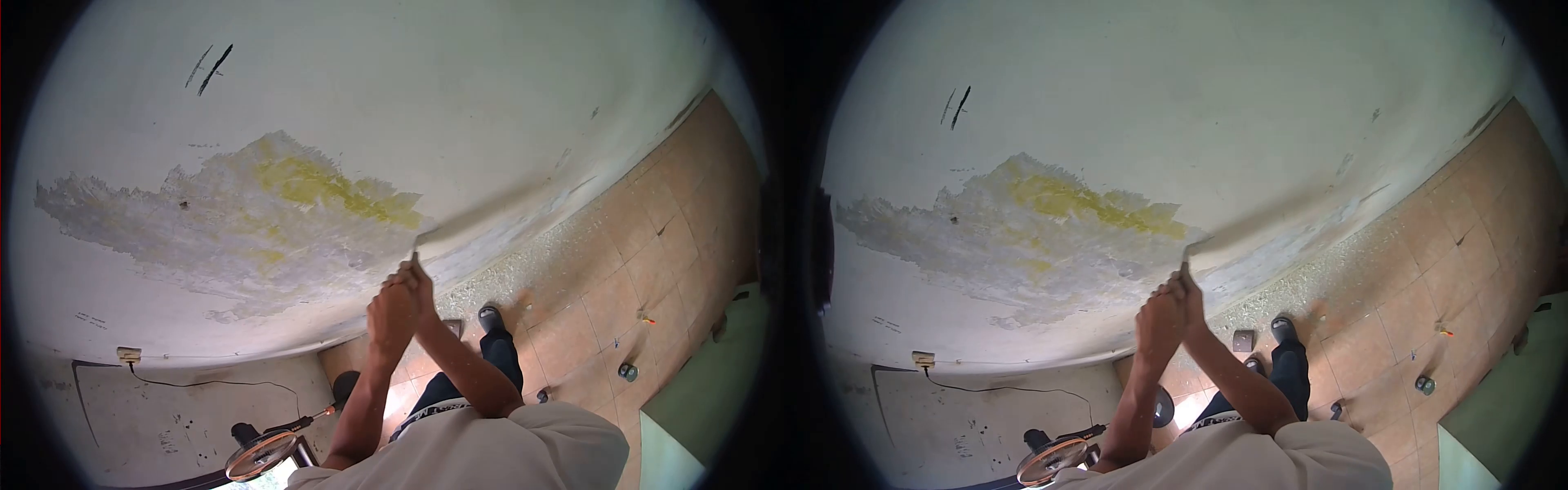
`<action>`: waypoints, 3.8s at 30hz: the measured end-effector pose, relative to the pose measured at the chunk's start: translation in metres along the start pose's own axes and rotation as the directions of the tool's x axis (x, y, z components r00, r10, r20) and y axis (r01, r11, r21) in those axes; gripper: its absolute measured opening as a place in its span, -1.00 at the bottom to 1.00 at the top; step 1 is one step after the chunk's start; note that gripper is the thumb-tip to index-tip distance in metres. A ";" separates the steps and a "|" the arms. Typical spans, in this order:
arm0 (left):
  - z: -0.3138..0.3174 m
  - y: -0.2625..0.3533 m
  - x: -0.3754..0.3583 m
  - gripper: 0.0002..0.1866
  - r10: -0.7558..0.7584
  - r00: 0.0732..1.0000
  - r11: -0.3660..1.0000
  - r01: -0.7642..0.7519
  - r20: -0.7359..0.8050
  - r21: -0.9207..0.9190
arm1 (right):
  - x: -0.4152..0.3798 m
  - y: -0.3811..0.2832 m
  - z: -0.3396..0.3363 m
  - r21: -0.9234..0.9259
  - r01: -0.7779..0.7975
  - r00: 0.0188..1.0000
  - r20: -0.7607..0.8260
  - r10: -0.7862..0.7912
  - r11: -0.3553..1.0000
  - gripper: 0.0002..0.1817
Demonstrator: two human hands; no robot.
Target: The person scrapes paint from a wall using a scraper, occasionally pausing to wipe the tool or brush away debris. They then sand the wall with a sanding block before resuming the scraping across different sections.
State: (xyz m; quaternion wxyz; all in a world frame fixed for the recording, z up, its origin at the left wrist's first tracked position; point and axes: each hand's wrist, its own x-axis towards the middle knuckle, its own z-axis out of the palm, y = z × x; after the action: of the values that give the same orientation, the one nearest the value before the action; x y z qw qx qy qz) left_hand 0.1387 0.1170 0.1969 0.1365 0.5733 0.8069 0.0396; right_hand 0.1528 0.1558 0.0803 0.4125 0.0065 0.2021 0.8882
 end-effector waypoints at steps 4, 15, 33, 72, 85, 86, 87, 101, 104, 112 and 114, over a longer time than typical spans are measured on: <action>0.002 -0.007 0.004 -0.73 0.000 0.999 1.000 -0.001 -0.040 -0.026 | 0.002 -0.003 0.003 -0.007 0.032 0.999 0.012 -0.032 0.999 -0.59; 0.045 -0.001 0.004 -0.79 0.105 0.984 0.948 -0.143 -0.146 -0.284 | -0.018 -0.040 0.010 -0.382 0.040 0.986 -0.136 -0.099 0.924 -0.57; 0.079 0.025 0.039 -0.84 0.158 0.961 0.854 -0.249 -0.228 -0.458 | -0.012 -0.092 0.033 -0.596 0.139 0.966 -0.093 -0.240 0.791 -0.38; 0.089 0.037 0.027 -0.68 0.000 0.962 0.792 -0.166 -0.272 -0.587 | -0.015 -0.094 0.014 -0.794 0.075 0.946 -0.135 -0.296 0.603 -0.37; 0.065 0.071 0.033 -0.73 -0.033 0.969 0.732 -0.145 -0.247 -0.665 | -0.026 -0.112 0.049 -0.775 0.090 0.946 -0.129 -0.296 0.626 -0.41; 0.063 0.073 0.039 -0.73 -0.038 0.970 0.734 -0.137 -0.242 -0.665 | -0.014 -0.121 0.057 -0.806 0.136 0.940 -0.079 -0.331 0.577 -0.40; 0.043 0.087 0.053 -0.74 0.015 0.986 0.775 -0.114 -0.164 -0.621 | -0.009 -0.127 0.081 -0.780 0.229 0.931 0.001 -0.366 0.582 -0.39; 0.068 0.073 0.052 -0.74 -0.037 0.996 0.756 -0.027 -0.083 -0.654 | -0.014 -0.127 0.081 -0.835 0.177 0.949 0.005 -0.314 0.520 -0.37; 0.077 0.061 0.039 -0.72 -0.051 0.972 0.758 -0.112 -0.229 -0.643 | -0.015 -0.114 0.050 -0.825 0.092 0.963 -0.069 -0.260 0.558 -0.35; 0.081 0.061 0.044 -0.68 -0.023 0.996 0.768 -0.040 -0.091 -0.639 | -0.017 -0.123 0.068 -0.827 0.167 0.952 -0.006 -0.306 0.537 -0.34; 0.083 0.061 0.044 -0.68 -0.038 0.993 0.773 -0.044 -0.116 -0.633 | -0.011 -0.124 0.047 -0.837 0.150 0.956 -0.013 -0.294 0.527 -0.34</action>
State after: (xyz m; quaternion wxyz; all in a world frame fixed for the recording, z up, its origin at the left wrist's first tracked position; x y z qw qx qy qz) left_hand 0.2036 0.1709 0.1233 0.2722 0.4915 0.7522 0.3443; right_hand 0.2589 0.2360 0.0796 0.4600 -0.2817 -0.2088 0.8158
